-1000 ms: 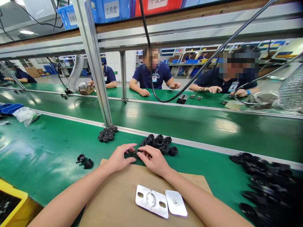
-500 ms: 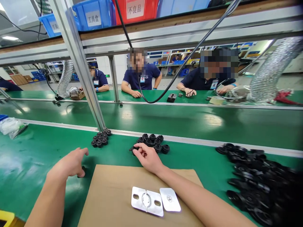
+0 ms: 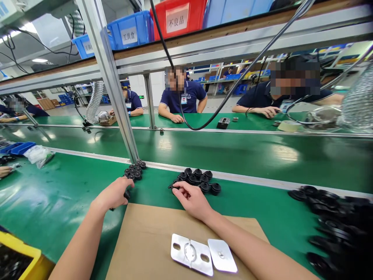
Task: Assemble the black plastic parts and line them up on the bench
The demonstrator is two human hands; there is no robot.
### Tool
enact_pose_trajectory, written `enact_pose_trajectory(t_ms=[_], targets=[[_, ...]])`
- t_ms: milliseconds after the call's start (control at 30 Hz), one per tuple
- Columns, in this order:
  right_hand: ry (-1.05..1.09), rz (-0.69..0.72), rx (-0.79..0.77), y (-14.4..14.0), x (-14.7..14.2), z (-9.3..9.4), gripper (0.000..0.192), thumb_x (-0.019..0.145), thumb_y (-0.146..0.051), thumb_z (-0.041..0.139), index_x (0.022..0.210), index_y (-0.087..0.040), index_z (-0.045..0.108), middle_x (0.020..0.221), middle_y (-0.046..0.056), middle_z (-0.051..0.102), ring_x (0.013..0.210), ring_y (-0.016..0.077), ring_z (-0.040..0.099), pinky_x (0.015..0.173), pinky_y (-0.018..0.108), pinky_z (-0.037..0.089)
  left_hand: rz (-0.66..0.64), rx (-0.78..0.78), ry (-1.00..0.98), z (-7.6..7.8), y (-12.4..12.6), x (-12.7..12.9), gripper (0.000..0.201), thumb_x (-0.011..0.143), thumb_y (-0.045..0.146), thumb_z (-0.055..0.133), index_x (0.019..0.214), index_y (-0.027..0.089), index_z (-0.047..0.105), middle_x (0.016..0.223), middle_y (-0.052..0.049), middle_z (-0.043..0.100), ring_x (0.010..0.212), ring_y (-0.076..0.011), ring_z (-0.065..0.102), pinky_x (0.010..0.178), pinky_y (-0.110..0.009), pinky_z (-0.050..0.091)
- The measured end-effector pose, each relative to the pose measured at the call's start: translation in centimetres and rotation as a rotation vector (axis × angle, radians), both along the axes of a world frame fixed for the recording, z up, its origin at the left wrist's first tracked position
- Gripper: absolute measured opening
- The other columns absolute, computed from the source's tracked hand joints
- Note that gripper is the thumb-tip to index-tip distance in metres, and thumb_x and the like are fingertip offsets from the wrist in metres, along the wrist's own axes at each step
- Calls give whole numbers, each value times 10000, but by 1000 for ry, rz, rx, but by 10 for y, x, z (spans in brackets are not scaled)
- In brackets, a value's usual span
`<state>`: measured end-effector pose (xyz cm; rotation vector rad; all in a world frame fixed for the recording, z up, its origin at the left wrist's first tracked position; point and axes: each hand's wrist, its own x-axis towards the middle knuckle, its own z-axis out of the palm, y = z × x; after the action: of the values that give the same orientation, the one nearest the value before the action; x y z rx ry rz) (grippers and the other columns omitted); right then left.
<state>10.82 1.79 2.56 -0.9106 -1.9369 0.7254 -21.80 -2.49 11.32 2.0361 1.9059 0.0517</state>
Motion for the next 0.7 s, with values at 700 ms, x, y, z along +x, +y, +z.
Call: enact_pose_trajectory(t_ms=[700], targets=[[-175, 211, 214, -6, 2, 4, 91, 1015, -275, 628, 1012, -240, 711, 839, 20, 674, 703, 163, 595, 615, 278, 414, -101, 95, -943, -58, 16, 95, 435, 923, 397, 705, 1287, 172, 626, 902, -12, 696, 777, -154, 611, 720, -279, 442]])
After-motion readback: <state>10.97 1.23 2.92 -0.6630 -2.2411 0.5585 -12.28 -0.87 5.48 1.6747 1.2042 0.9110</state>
